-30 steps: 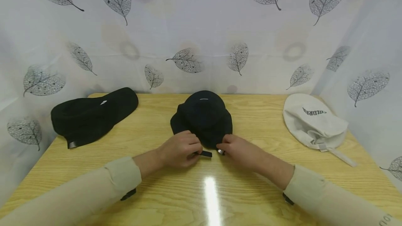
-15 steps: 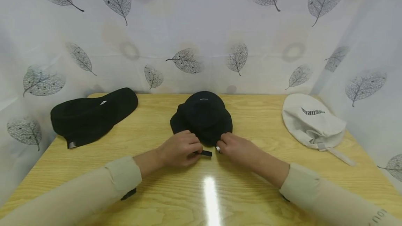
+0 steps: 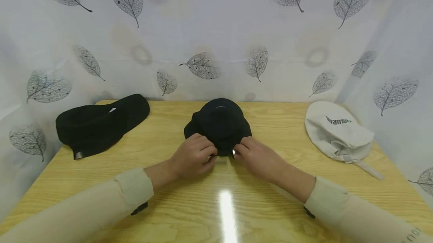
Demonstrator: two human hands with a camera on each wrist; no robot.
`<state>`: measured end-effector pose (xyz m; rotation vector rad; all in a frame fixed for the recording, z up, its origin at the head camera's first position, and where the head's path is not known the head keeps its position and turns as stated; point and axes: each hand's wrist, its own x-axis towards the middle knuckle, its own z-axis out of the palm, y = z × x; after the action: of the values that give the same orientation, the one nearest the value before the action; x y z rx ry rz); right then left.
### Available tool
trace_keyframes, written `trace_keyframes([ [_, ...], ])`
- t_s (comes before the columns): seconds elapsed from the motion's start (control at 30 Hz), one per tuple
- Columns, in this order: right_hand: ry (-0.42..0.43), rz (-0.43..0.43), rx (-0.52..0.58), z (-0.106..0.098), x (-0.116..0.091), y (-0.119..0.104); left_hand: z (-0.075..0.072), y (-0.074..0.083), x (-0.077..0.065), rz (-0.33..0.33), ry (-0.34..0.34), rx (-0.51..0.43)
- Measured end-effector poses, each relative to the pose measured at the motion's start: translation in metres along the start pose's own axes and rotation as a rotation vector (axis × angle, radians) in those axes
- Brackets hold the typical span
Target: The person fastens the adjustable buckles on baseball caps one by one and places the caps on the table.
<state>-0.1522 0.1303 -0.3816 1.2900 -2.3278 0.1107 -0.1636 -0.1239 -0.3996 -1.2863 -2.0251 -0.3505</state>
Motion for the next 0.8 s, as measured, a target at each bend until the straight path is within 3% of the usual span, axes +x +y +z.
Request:
trace_keyframes([
  [0.27, 0.178, 0.064, 0.031, 0.0011, 0.0042, 0.0062, -0.0032, 0.0001, 0.0027, -0.023, 0.057, 0.042],
  [0.8, 0.203, 0.027, 0.045, 0.0033, 0.0073, 0.0041, -0.0047, 0.0015, 0.0025, -0.024, 0.056, 0.068],
])
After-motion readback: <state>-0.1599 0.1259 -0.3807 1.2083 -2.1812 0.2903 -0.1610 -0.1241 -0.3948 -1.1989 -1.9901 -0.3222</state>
